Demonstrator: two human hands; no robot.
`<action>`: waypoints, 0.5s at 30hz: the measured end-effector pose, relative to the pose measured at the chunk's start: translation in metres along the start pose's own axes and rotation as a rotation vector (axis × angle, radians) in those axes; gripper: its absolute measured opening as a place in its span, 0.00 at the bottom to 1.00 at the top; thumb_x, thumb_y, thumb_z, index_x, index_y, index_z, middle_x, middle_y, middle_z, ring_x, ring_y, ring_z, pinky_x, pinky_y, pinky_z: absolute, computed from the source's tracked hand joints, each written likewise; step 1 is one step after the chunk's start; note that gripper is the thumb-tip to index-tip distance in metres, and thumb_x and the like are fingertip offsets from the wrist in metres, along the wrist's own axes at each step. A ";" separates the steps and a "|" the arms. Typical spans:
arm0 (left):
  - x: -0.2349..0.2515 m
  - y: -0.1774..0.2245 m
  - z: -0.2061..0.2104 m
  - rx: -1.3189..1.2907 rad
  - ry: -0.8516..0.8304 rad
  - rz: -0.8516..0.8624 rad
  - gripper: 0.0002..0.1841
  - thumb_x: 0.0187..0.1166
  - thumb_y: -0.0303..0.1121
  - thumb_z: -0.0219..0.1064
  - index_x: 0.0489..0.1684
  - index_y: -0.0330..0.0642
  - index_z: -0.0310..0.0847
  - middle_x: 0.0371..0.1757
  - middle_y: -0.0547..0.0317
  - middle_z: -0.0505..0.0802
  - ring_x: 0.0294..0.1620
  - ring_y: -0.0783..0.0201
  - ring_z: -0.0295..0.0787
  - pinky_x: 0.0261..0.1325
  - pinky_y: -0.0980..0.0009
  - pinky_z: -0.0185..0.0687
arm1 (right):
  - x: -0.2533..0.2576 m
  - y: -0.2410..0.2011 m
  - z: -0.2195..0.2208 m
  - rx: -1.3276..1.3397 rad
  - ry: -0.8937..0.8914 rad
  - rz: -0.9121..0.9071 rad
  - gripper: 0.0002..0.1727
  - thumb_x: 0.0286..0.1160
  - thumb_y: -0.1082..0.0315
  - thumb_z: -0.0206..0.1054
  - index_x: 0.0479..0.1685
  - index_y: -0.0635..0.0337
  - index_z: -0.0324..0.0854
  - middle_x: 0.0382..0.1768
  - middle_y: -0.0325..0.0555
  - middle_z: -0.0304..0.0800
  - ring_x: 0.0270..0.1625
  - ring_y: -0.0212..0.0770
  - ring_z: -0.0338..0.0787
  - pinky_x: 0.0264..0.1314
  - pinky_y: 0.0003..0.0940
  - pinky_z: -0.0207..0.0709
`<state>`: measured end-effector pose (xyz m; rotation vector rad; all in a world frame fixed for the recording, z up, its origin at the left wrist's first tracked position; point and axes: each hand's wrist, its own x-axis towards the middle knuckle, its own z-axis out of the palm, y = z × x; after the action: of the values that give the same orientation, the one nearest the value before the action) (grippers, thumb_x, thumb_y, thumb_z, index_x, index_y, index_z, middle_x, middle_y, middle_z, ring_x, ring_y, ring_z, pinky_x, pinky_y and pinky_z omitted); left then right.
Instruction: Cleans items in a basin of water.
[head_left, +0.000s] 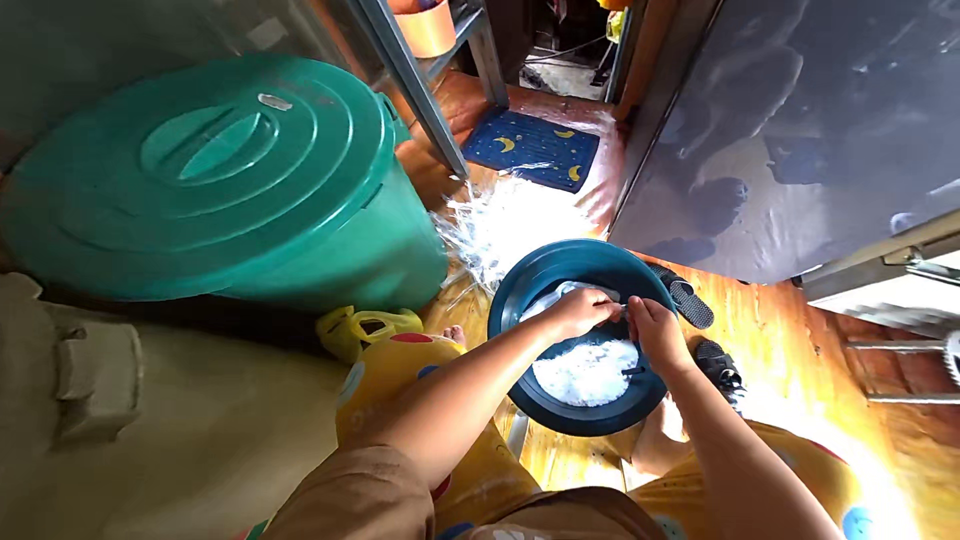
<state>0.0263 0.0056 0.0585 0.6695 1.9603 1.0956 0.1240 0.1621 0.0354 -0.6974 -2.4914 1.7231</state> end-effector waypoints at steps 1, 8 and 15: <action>0.003 -0.001 0.000 -0.013 0.014 0.006 0.16 0.90 0.41 0.62 0.51 0.35 0.89 0.44 0.54 0.91 0.43 0.68 0.84 0.56 0.65 0.80 | 0.000 0.001 -0.003 0.074 0.030 0.010 0.22 0.94 0.60 0.51 0.35 0.64 0.82 0.21 0.36 0.79 0.23 0.29 0.79 0.33 0.28 0.78; 0.006 -0.007 0.001 -0.022 0.086 0.014 0.13 0.85 0.39 0.69 0.48 0.36 0.91 0.42 0.54 0.92 0.43 0.67 0.85 0.55 0.65 0.81 | -0.007 -0.002 -0.023 0.493 0.086 0.139 0.14 0.92 0.64 0.56 0.61 0.65 0.78 0.42 0.47 0.89 0.42 0.39 0.91 0.44 0.35 0.86; 0.005 -0.008 0.008 0.087 0.043 0.073 0.12 0.81 0.40 0.73 0.48 0.40 0.92 0.43 0.57 0.95 0.46 0.69 0.89 0.59 0.64 0.83 | -0.005 0.009 -0.006 0.391 0.003 0.074 0.20 0.71 0.79 0.74 0.62 0.70 0.77 0.35 0.47 0.92 0.34 0.35 0.91 0.42 0.30 0.88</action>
<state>0.0299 0.0088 0.0476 0.7753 2.0446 1.0811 0.1332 0.1683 0.0305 -0.7564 -2.0506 2.1419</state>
